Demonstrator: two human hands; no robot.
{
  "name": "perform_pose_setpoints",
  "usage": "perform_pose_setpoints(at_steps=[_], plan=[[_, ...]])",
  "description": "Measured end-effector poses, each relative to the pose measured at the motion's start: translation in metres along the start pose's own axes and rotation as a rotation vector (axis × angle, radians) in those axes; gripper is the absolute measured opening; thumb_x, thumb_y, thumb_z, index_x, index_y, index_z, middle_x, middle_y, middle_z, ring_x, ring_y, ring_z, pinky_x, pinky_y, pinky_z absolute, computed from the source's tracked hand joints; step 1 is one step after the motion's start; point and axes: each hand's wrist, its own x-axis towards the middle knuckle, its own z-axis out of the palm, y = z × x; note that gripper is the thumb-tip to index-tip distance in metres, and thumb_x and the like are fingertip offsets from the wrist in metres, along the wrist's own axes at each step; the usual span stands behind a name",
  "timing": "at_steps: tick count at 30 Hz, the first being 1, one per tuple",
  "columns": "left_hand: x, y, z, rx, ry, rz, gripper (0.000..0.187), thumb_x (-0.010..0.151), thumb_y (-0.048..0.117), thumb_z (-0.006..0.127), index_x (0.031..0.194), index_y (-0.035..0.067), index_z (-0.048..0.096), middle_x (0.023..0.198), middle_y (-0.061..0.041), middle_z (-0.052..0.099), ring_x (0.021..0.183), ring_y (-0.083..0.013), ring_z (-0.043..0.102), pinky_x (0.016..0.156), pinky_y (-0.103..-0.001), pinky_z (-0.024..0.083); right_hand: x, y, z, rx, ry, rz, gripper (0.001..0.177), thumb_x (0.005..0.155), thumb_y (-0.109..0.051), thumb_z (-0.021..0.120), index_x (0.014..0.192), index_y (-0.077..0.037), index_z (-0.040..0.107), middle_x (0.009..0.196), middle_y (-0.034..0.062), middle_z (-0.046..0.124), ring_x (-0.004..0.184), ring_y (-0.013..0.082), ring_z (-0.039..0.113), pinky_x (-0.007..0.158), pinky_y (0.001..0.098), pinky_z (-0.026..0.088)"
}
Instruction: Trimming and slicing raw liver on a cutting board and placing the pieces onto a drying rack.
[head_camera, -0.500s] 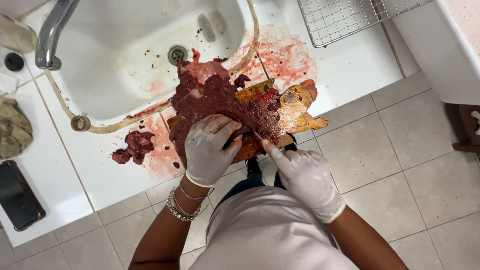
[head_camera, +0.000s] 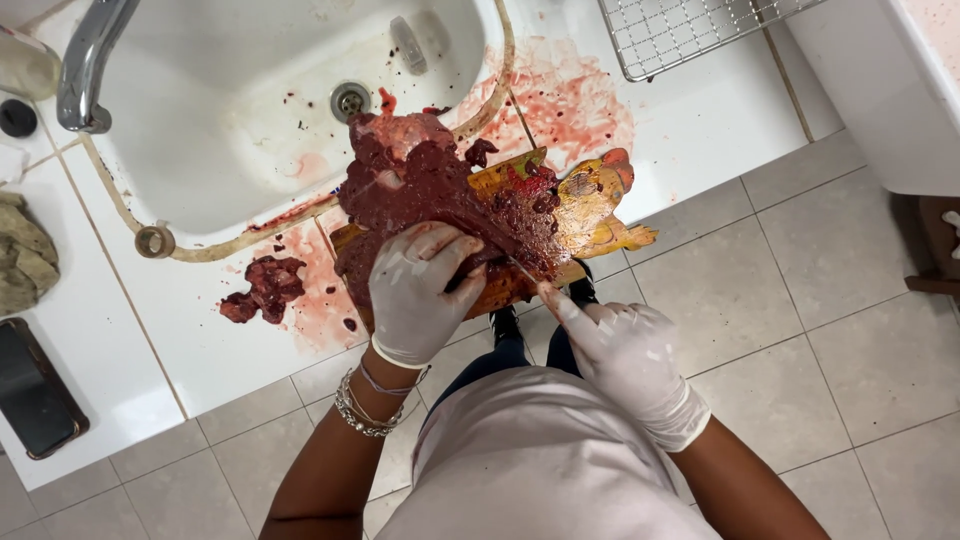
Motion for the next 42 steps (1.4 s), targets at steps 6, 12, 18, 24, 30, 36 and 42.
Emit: perform_pose_setpoints(at_steps=[6,12,18,24,30,36,42], plan=[[-0.001,0.002,0.002,0.019,-0.008,0.005,0.027,0.075,0.022,0.083,0.102,0.022,0.078,0.101,0.001,0.069,0.099,-0.0262,0.07,0.092,-0.042,0.054,0.031,-0.005,0.017,0.015,0.038,0.012,0.049,0.092,-0.02,0.054,0.139,-0.025,0.066,0.064,-0.0004,0.054,0.054,0.0211,0.064,0.055,0.0367,0.055],[-0.001,0.0,0.001,0.009,0.027,-0.01,0.028,0.077,0.02,0.082,0.104,0.024,0.076,0.101,0.003,0.069,0.099,-0.0259,0.07,0.091,-0.041,0.054,0.002,-0.004,0.001,0.028,-0.032,0.024,0.045,0.091,-0.019,0.054,0.134,-0.021,0.068,0.064,0.0005,0.055,0.054,0.0227,0.063,0.054,0.0391,0.055],[-0.002,0.0,0.007,0.082,0.005,0.002,0.03,0.072,0.024,0.085,0.101,0.026,0.077,0.099,0.004,0.069,0.1,-0.0238,0.069,0.092,-0.04,0.054,0.031,-0.008,0.013,-0.057,-0.016,0.027,0.055,0.09,-0.018,0.054,0.143,-0.028,0.063,0.063,-0.0036,0.054,0.052,0.0194,0.063,0.054,0.0358,0.056],[0.001,0.001,0.002,0.017,0.01,0.01,0.028,0.074,0.021,0.085,0.101,0.025,0.078,0.099,0.004,0.069,0.098,-0.0243,0.07,0.092,-0.039,0.054,-0.006,0.012,0.008,-0.066,-0.026,-0.02,0.047,0.088,-0.016,0.057,0.132,-0.026,0.069,0.063,-0.0016,0.054,0.052,0.0201,0.063,0.054,0.037,0.056],[0.004,0.011,0.002,0.012,-0.022,0.031,0.027,0.074,0.02,0.084,0.1,0.022,0.078,0.098,0.001,0.068,0.097,-0.0276,0.069,0.09,-0.042,0.054,0.014,0.002,0.027,0.119,-0.092,0.131,0.05,0.092,-0.019,0.058,0.141,-0.028,0.064,0.068,0.0018,0.066,0.062,0.0254,0.071,0.06,0.0417,0.059],[-0.009,-0.004,0.003,0.01,-0.05,0.044,0.028,0.073,0.02,0.084,0.099,0.024,0.077,0.101,0.002,0.066,0.1,-0.0285,0.069,0.091,-0.043,0.055,0.031,-0.008,-0.019,0.814,-0.07,0.623,0.027,0.096,-0.021,0.067,0.122,-0.018,0.076,0.102,0.0137,0.08,0.1,0.0375,0.074,0.079,0.0452,0.059],[-0.01,-0.002,0.003,-0.029,-0.042,0.052,0.028,0.074,0.023,0.085,0.101,0.022,0.077,0.103,0.0,0.066,0.103,-0.0308,0.069,0.093,-0.045,0.054,0.019,0.005,-0.009,1.407,-0.073,1.073,0.033,0.1,-0.016,0.056,0.125,-0.008,0.075,0.054,-0.0027,0.04,0.047,0.0051,0.035,0.04,0.0167,0.027]])
